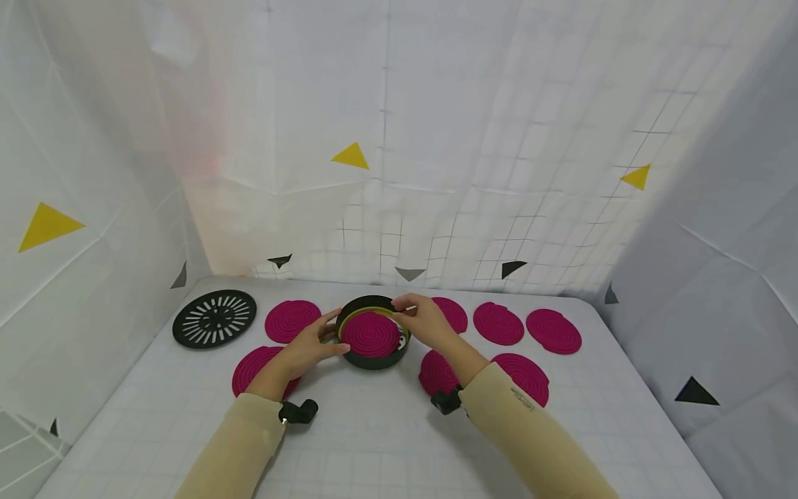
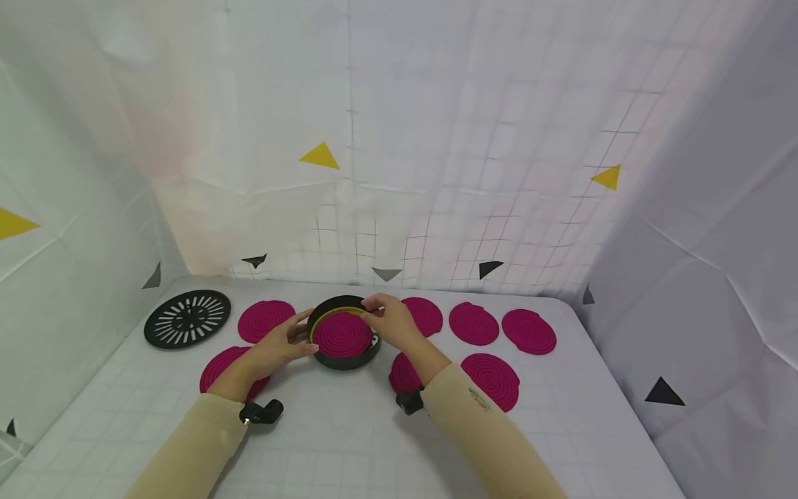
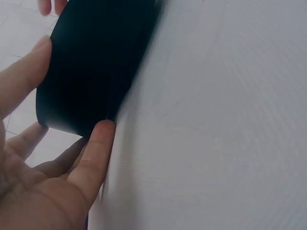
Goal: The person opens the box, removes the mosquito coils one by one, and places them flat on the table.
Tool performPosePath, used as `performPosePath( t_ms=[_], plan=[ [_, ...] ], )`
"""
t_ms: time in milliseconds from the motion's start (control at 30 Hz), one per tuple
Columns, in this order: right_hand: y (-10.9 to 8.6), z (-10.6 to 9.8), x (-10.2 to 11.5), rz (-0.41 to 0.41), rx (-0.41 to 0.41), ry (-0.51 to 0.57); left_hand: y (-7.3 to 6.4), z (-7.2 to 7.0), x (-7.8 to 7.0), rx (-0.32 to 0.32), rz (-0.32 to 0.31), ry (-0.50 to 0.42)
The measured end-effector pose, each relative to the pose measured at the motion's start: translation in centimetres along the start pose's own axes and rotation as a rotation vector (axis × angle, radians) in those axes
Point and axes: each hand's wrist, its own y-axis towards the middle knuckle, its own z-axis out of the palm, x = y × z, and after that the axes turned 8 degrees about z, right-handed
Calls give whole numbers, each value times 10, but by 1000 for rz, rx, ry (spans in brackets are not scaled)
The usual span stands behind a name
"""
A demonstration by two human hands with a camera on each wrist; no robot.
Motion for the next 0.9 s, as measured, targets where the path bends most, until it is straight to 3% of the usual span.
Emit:
performPosePath(
  t_ms=[367,900],
  plan=[
    [16,12,0,27,115,15,1,0,2,-2,-13,13],
    [30,26,8,139,167,-59,0,0,4,2,-3,-13]
  ],
)
